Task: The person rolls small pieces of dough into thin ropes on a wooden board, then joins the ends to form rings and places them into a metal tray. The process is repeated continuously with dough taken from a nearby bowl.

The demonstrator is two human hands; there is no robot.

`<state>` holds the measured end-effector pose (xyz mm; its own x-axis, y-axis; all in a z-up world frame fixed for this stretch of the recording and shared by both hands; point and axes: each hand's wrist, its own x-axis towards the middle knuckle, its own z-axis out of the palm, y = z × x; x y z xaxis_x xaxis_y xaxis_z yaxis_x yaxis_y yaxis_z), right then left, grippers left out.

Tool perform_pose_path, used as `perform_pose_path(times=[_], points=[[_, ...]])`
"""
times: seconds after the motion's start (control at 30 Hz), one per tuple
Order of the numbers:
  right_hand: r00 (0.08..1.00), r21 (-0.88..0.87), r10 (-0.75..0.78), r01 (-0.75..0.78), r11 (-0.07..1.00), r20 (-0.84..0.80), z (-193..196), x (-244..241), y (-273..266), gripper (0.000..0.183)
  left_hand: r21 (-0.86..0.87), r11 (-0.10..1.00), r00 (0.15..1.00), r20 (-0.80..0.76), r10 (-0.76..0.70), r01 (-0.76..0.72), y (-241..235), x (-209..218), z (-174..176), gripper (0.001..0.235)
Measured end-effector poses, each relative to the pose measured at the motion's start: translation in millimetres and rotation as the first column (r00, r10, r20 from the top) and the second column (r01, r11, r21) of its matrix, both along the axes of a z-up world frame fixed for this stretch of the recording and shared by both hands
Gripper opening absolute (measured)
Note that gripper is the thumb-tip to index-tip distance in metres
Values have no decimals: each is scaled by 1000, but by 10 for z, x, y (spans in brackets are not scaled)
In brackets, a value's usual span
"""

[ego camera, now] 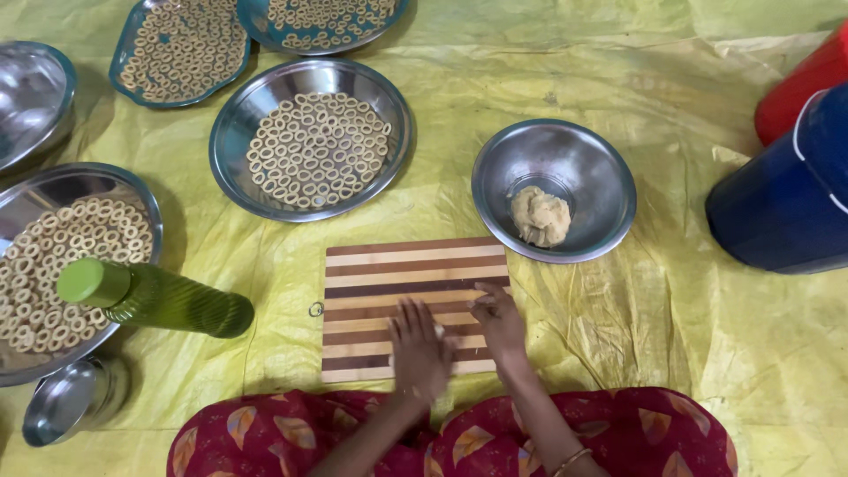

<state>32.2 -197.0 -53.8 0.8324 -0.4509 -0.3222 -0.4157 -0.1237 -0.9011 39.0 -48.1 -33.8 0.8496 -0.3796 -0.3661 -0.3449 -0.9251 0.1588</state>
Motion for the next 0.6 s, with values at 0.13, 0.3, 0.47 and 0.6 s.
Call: perform_pose_path(times=[0.13, 0.3, 0.47, 0.6], points=[[1000, 43, -2, 2, 999, 22, 106, -104, 121, 40, 59, 987, 964, -230, -131, 148, -8, -473, 118, 89], [996, 133, -80, 74, 988, 39, 73, -94, 71, 41, 167, 984, 989, -128, 78, -56, -63, 195, 108, 81], [994, 67, -41, 34, 997, 102, -22, -38, 12, 42, 130, 986, 974, 214, 74, -103, 3, 1049, -17, 80], [996, 61, -43, 37, 997, 83, -75, -62, 11, 41, 149, 985, 982, 182, 57, -85, -23, 860, -92, 81]])
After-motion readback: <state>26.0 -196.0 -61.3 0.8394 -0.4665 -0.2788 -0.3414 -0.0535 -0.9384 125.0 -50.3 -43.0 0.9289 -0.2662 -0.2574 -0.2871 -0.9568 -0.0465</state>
